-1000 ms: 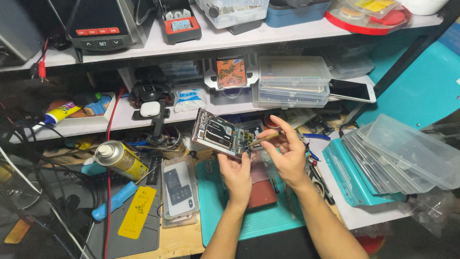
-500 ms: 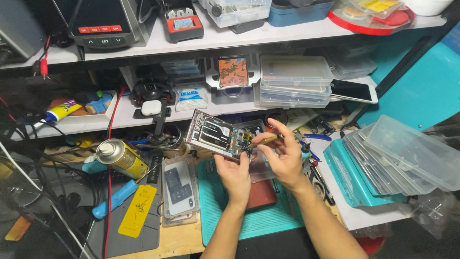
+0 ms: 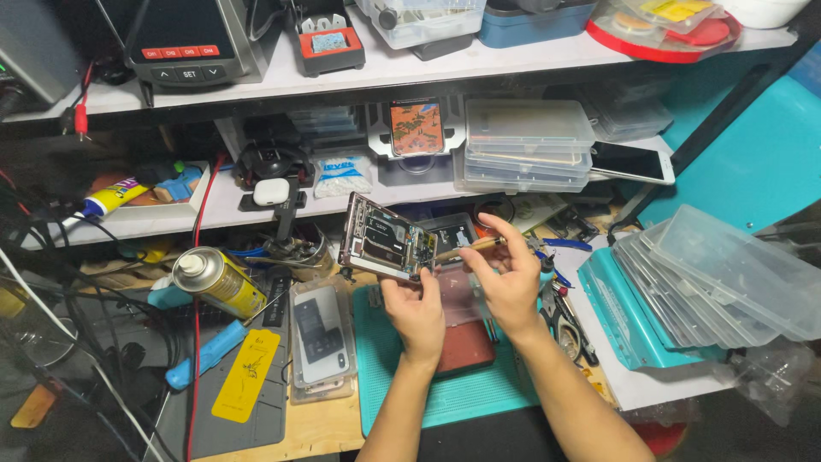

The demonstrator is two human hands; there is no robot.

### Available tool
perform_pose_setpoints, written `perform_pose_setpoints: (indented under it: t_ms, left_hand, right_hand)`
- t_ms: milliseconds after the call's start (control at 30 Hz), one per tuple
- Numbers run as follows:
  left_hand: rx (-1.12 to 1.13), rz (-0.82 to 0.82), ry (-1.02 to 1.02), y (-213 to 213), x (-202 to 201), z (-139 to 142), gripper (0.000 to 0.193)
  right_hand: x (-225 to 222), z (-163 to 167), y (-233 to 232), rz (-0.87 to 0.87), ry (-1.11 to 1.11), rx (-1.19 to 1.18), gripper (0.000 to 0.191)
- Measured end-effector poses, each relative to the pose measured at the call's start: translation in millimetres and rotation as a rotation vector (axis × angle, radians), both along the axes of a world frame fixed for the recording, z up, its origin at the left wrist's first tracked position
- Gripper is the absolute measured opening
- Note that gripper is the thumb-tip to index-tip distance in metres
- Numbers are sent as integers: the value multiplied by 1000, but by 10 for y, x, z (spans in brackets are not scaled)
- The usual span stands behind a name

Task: The person works on a disassembled smartphone at a repair bench, holding the phone frame and midplate in one hand while using a screwdriver to remove and tighten small screws and reposition internal components. They flip the phone over to work on both sides and continue fastening screws along the edges.

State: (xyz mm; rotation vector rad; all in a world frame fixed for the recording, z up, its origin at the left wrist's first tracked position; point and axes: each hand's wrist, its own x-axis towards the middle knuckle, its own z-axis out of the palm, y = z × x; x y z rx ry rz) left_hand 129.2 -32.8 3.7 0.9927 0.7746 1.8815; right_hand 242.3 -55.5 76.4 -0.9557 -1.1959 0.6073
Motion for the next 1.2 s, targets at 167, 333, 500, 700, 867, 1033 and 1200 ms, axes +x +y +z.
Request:
perform_pose_setpoints:
  t_ms: [167, 333, 500, 700, 867, 1033, 1200]
  left_hand:
    - [-6, 206, 364, 16, -128, 70, 10]
    - [117, 279, 597, -34, -219, 239, 12]
    - [141, 257, 636, -47, -248, 281, 7]
    - [42, 149, 519, -62, -240, 294, 10]
    - [-7, 82, 456, -71, -270, 379, 16]
    - [-33, 120, 488, -85, -277, 399, 19]
    - [-38, 156, 528, -88, -270, 386, 14]
  right_hand:
    - [221, -75, 100, 279, 109, -258, 15]
    - [206, -64, 127, 294, 16, -559, 14]
    - [191, 25, 100, 272, -25, -572, 22]
    - [150, 64, 50, 203, -216, -240, 11]
    - [110, 133, -4, 133, -402, -68, 11]
    - [56, 185, -73, 89, -476, -57, 12]
    - [12, 181, -105, 4, -550, 7, 15]
